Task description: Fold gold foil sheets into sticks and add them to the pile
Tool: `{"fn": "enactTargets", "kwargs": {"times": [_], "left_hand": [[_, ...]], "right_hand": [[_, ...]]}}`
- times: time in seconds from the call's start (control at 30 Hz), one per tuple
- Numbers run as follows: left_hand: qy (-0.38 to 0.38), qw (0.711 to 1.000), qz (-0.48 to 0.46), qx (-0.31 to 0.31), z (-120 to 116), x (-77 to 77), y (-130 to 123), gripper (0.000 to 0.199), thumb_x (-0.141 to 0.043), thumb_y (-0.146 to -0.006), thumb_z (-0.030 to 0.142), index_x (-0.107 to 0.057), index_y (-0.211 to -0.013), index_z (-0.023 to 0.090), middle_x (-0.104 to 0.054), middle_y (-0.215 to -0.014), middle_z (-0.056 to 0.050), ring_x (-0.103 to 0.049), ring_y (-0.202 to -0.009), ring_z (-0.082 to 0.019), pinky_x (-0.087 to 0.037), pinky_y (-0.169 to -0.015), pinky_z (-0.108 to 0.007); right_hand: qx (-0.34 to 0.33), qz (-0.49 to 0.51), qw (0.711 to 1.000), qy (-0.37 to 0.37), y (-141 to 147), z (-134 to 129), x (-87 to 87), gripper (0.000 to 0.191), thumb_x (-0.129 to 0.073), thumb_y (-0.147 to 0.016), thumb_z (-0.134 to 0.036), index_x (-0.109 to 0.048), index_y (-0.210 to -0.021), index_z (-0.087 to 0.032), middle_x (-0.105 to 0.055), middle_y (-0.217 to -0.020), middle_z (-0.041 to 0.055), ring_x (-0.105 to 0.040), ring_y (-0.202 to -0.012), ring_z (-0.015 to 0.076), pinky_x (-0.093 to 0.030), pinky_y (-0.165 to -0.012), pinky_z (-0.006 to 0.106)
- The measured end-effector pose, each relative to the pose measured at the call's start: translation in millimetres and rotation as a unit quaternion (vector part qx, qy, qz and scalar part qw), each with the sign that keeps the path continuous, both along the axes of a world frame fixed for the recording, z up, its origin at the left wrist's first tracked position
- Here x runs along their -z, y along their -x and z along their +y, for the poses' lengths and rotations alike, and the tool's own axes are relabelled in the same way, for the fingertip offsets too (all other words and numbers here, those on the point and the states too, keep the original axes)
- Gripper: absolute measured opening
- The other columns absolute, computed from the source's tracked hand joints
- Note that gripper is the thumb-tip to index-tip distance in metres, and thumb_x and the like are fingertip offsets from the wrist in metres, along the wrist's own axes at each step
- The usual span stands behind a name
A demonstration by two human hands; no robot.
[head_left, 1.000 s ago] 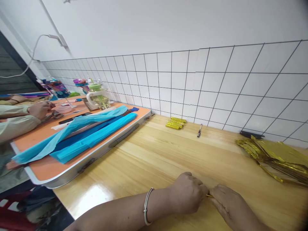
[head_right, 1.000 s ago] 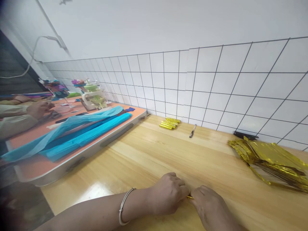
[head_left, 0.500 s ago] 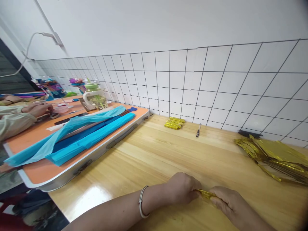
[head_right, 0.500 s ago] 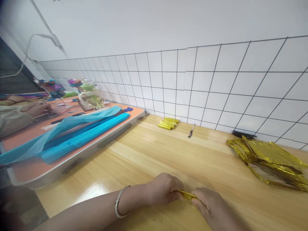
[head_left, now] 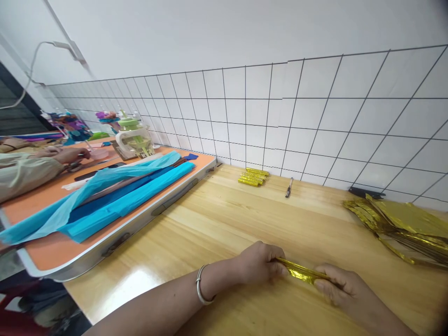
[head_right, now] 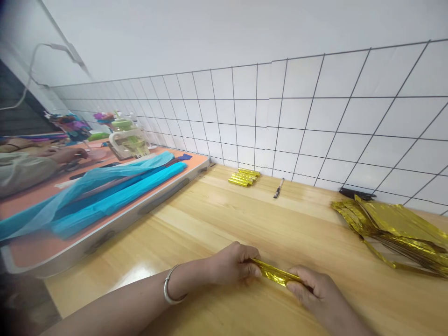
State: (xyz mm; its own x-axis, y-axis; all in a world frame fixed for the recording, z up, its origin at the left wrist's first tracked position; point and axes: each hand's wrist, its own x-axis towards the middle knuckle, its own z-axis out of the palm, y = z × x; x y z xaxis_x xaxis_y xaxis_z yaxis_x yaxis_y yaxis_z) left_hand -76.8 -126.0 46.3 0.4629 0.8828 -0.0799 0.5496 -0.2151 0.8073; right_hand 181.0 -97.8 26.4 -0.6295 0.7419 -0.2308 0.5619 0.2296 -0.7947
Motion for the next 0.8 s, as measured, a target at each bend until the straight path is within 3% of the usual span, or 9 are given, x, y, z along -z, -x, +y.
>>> {"fn": "enactTargets", "kwargs": {"times": [0.27,0.4,0.8], "left_hand": [[0.104,0.981,-0.162,-0.016,3,4.2,1,0.022,-0.043,-0.088,0.036,-0.05,-0.085,0.014,-0.049,-0.058,0.004,-0.042,-0.048,-0.007,-0.034,-0.048,-0.018],[0.113,0.976,-0.187,-0.026,3,2.8,1,0.024,-0.043,-0.087,0.039,-0.047,-0.081,0.015,-0.046,-0.057,0.005,-0.039,-0.046,-0.006,-0.032,-0.046,-0.017],[0.139,0.966,-0.21,-0.054,0,4.7,-2,0.03,-0.045,-0.087,0.043,-0.05,-0.082,0.014,-0.04,-0.054,0.006,-0.033,-0.044,-0.005,-0.024,-0.042,-0.017]], "right_hand": [[0.061,0.068,0.995,0.049,-7,7,8.1,0.048,-0.042,-0.084,-0.054,-0.053,-0.117,-0.022,-0.054,-0.066,-0.0009,-0.048,-0.06,0.0138,-0.041,-0.057,0.025],[0.074,0.074,0.993,0.046,-8,8,4.6,0.058,-0.042,-0.083,-0.055,-0.044,-0.13,-0.022,-0.056,-0.068,0.0002,-0.05,-0.062,0.0148,-0.043,-0.06,0.028],[0.084,0.06,0.995,0.0,1,0,-20.4,0.059,-0.044,-0.082,-0.055,-0.048,-0.13,-0.021,-0.05,-0.06,-0.0023,-0.05,-0.058,0.0132,-0.042,-0.057,0.026]]}}
